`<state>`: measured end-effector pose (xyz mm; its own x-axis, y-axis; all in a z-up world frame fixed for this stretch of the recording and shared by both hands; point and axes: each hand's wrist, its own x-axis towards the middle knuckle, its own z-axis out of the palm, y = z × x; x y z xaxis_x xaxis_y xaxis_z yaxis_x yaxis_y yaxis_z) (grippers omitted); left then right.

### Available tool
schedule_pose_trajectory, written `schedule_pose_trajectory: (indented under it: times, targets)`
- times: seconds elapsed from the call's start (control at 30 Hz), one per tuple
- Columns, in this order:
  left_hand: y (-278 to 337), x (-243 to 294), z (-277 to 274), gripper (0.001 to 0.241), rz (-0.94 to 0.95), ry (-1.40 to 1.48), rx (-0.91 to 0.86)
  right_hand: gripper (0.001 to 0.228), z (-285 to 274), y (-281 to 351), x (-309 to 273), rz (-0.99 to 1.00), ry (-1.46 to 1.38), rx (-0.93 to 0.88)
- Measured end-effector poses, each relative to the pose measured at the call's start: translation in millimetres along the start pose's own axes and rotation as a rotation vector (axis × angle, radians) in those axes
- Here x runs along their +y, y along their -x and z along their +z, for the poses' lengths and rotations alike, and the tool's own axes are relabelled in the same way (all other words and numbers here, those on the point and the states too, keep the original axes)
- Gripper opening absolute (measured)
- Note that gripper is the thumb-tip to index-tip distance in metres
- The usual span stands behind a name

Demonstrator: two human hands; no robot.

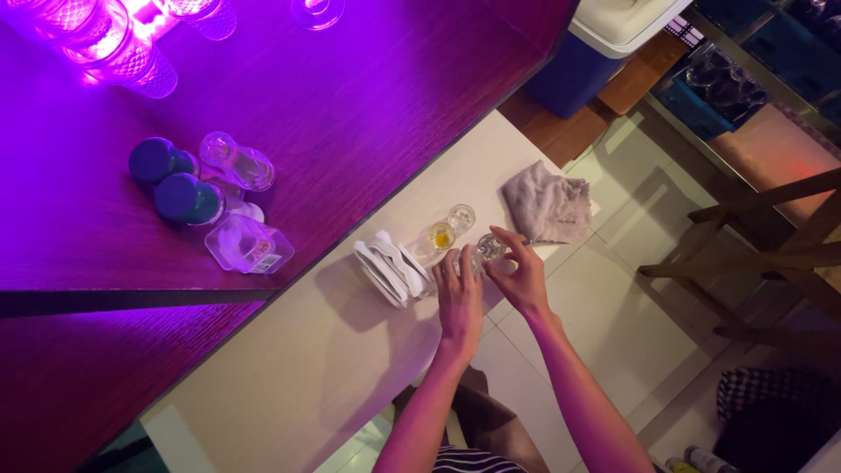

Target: Organizing bottles and glasses on a shelf and cleaning the cabinet surfaces with a cloth.

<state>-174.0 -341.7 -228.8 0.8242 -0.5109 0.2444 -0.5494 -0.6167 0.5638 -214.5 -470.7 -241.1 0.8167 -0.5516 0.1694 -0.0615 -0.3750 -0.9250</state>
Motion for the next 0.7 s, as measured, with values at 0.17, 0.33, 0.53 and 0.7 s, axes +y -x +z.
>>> schedule_pose_trajectory:
  times: [0.17, 0.33, 0.53, 0.7]
  targets:
    - [4, 3, -3, 0.063, 0.012, 0.048, 0.021, 0.064, -5, 10, 0, 0.005, -0.055, 0.046]
    - [12, 11, -20, 0.069, 0.003, 0.113, 0.032, 0.063, -16, 17, -21, -0.025, -0.051, 0.084]
    - [16, 31, -71, 0.069, -0.16, 0.274, 0.048, 0.067, -29, 22, -65, -0.076, 0.032, 0.087]
    - [33, 25, -113, 0.068, -0.088, 0.354, 0.189, 0.068, -28, 36, -109, -0.088, -0.027, 0.019]
